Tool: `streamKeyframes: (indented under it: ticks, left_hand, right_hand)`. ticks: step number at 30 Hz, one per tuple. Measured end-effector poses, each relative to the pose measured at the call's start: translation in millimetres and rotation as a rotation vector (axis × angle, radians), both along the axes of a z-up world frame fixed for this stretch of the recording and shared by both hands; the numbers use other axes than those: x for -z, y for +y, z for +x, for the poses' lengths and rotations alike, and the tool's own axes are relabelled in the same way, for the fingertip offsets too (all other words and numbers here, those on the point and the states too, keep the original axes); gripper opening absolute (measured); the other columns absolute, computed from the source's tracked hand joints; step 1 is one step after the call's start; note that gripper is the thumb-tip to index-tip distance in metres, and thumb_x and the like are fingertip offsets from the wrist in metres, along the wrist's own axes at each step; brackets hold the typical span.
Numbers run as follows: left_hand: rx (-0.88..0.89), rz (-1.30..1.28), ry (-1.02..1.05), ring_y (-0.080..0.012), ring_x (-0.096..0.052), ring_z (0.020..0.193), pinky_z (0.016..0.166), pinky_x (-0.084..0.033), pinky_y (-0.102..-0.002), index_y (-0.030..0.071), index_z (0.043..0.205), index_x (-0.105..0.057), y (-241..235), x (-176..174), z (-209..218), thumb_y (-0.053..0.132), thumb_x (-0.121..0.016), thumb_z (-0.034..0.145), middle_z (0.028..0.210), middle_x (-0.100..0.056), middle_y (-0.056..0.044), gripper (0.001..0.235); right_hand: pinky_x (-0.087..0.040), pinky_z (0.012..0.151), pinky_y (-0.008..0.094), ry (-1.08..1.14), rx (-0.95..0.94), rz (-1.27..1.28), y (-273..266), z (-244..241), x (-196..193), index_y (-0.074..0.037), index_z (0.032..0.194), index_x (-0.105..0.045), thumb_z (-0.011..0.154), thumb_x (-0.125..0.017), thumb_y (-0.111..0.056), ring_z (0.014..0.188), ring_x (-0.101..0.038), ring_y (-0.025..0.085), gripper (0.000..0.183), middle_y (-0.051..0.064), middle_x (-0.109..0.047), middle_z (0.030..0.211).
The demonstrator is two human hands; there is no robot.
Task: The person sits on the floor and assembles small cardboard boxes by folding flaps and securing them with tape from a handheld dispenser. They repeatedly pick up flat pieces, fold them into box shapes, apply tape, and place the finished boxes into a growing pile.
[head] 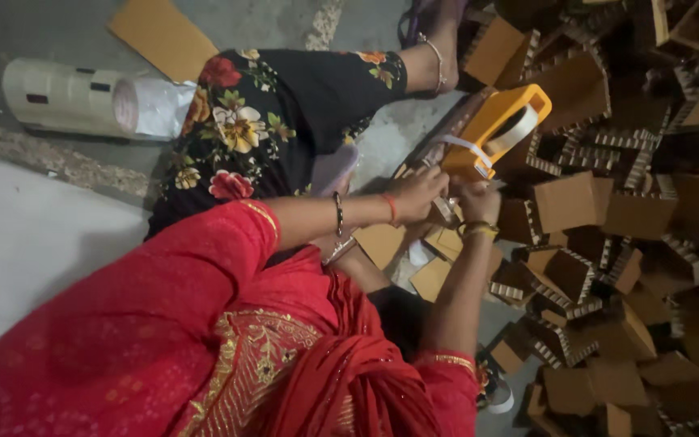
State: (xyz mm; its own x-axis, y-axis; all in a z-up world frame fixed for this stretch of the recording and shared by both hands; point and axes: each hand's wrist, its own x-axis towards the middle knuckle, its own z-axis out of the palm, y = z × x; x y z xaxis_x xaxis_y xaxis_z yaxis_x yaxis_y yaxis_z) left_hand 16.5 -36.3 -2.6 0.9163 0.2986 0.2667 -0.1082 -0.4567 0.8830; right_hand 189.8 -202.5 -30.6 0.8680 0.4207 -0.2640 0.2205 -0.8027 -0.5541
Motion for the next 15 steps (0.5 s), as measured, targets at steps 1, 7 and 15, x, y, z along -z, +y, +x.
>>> streamKeyframes:
  ticks: [1,7,15]
  left_hand:
    - [0.001,0.016,-0.061,-0.0426,-0.056,0.106,0.089,-0.048,-0.05,0.009,0.104,-0.055,-5.0,-3.9,-6.7,-0.002,-0.057,0.077,0.109,-0.056,-0.017,0.029]
    - [0.192,0.218,-0.241,-0.0411,-0.056,0.107,0.088,-0.049,-0.05,0.008,0.109,-0.051,-4.1,-20.1,-55.4,0.006,-0.061,0.076,0.114,-0.055,-0.017,0.034]
    - [0.215,-0.706,-0.127,-0.0239,-0.059,0.11,0.096,-0.053,-0.038,0.007,0.123,-0.05,-22.8,3.0,-43.6,0.003,-0.058,0.082,0.113,-0.055,-0.01,0.042]
  right_hand:
    - [-0.051,0.068,0.038,0.153,0.074,-0.007,-9.2,-2.2,8.4,0.009,0.107,-0.074,0.098,-0.069,-0.029,0.08,-0.067,0.022,0.039,0.015,-0.074,0.095]
    - [-0.056,0.078,0.034,0.541,0.205,0.241,-54.7,-77.4,1.1,0.0,0.117,-0.07,0.1,-0.065,-0.022,0.096,-0.068,0.019,0.028,0.006,-0.073,0.107]
    - [-0.059,0.079,0.035,0.461,0.266,0.656,-44.0,-165.5,-150.2,-0.009,0.126,-0.066,0.091,-0.067,-0.041,0.096,-0.07,0.021,0.047,0.008,-0.074,0.108]
